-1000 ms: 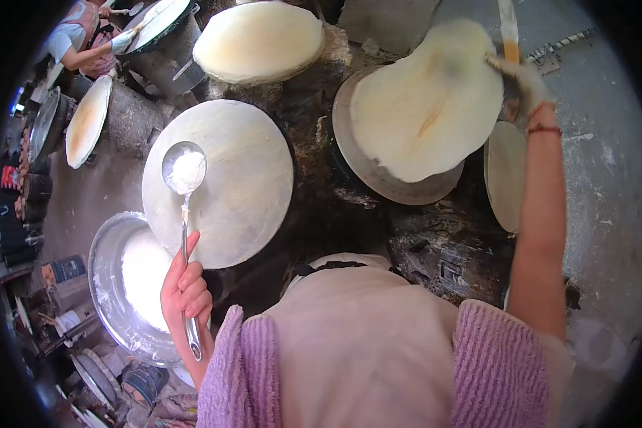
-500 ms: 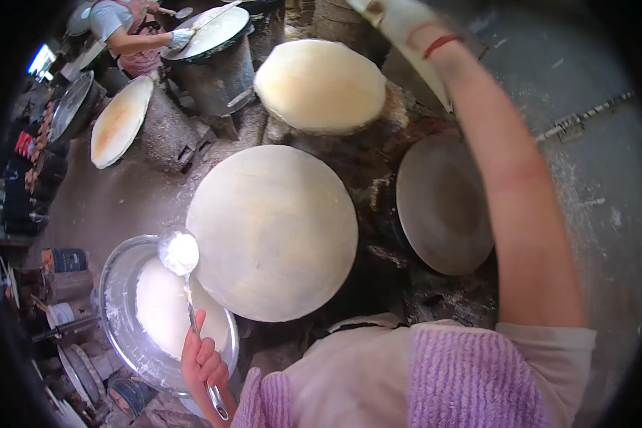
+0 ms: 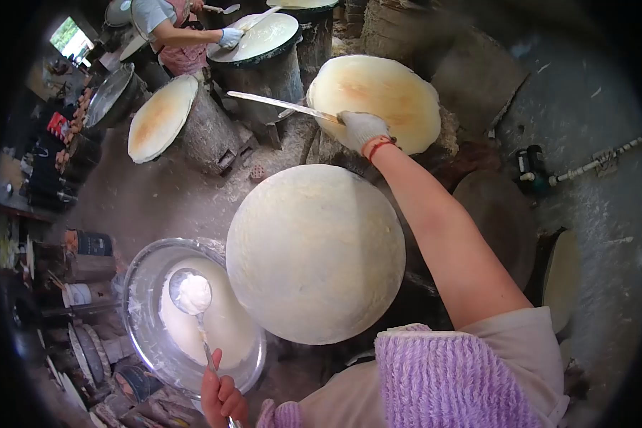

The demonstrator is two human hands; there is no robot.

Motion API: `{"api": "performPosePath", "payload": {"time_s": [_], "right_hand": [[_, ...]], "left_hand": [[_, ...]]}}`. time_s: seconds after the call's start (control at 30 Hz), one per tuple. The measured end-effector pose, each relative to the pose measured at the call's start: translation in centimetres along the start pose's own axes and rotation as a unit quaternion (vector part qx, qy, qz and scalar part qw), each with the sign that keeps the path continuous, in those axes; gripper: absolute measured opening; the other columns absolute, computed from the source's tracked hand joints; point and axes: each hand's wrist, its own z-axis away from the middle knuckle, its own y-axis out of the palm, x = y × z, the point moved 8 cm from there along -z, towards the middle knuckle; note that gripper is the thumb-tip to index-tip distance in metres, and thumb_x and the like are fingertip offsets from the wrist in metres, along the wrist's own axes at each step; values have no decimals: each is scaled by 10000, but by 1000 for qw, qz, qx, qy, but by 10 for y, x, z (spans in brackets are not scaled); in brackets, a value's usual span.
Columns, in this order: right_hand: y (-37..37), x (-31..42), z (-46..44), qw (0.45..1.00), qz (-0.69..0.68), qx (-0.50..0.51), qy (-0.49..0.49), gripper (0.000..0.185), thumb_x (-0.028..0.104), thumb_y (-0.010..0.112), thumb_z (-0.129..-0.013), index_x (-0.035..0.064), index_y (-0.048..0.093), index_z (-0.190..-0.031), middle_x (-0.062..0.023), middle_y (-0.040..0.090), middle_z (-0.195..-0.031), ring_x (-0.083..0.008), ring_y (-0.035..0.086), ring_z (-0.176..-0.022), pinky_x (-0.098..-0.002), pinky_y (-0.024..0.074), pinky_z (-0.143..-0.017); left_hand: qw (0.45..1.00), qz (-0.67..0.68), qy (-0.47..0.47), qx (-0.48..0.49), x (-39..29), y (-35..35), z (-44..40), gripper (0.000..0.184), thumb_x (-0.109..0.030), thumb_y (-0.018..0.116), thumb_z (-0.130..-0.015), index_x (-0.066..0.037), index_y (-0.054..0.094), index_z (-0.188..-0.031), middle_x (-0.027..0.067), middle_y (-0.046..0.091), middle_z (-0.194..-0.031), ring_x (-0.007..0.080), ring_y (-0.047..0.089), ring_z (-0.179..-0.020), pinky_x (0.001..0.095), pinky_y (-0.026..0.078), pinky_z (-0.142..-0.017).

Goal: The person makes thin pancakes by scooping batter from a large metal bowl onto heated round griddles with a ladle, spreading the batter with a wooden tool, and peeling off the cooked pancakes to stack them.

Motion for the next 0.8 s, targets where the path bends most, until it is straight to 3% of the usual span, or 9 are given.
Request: {"api": "performPosePath", "payload": {"time_s": [0.17,0.23,0.47,0.53,0.57,0.63,0.7,0.73,0.8], "right_hand": [[10,-5,-12,994,-94,-10,51,251,273,526,-888,96,680,-974,-164,687,-948,-334,661,-921,-446,516,-803],[-12,-8,23,994,-84,-71,-10,250,243,558,-865,101,668,-1038,-188,678,-963,-345,657,-916,-446,513,-811],[-102,-62,321,943,-313,-110,7,554,227,620,-818,16,457,-1304,-257,630,-1013,-416,623,-908,-476,509,-794],[-126,-65,404,873,-479,-90,0,608,180,604,-832,84,367,-1383,-211,650,-871,-367,657,-807,-453,526,-695],[-122,-75,438,841,-541,-3,31,694,132,557,-883,165,219,-1488,-91,667,-848,-185,669,-654,-347,534,-579],[-139,-100,507,725,-682,72,62,690,109,525,-887,168,201,-1493,-123,646,-819,-169,652,-615,-335,546,-573],[-151,-143,560,888,-452,-86,-17,691,120,520,-890,141,183,-1493,-123,650,-848,-196,648,-619,-332,558,-587],[-161,-167,594,887,-450,-108,4,691,120,520,-890,141,183,-1493,-123,650,-848,-196,648,-619,-332,558,-587],[-169,-218,662,854,-508,-63,90,661,324,596,-823,102,381,-1408,-147,676,-896,-302,669,-852,-386,523,-780]], "left_hand": [[995,-67,-38,65,11,32,-7,460,-277,321,-1045,-123,246,-1472,10,426,-662,89,406,-436,189,340,-352],[985,-163,64,1,8,50,-12,447,-186,289,-1033,-27,258,-1450,-5,354,-601,43,298,-347,192,263,-290],[904,-377,-70,187,128,166,-49,520,-286,503,-978,-201,311,-1454,-16,353,-614,34,277,-362,182,219,-300],[861,-420,-125,260,195,198,-39,539,-277,520,-972,-214,299,-1460,-21,349,-615,31,279,-370,178,219,-302],[849,-422,-126,293,228,214,-32,560,-268,537,-965,-227,287,-1465,-25,345,-617,28,281,-379,175,220,-303],[795,-443,-194,366,309,242,-16,495,-274,549,-962,-242,350,-1415,-37,345,-620,21,292,-391,174,229,-300],[773,-416,-286,384,397,247,-2,363,-315,519,-976,-183,441,-1306,-44,369,-606,26,295,-383,173,248,-296],[764,-422,-321,367,439,250,7,300,-354,471,-994,-132,485,-1195,-34,407,-590,37,307,-369,173,266,-289],[744,-381,-424,349,528,257,36,343,-377,429,-1005,-104,483,-1206,-7,448,-587,45,305,-342,182,284,-274]]}}
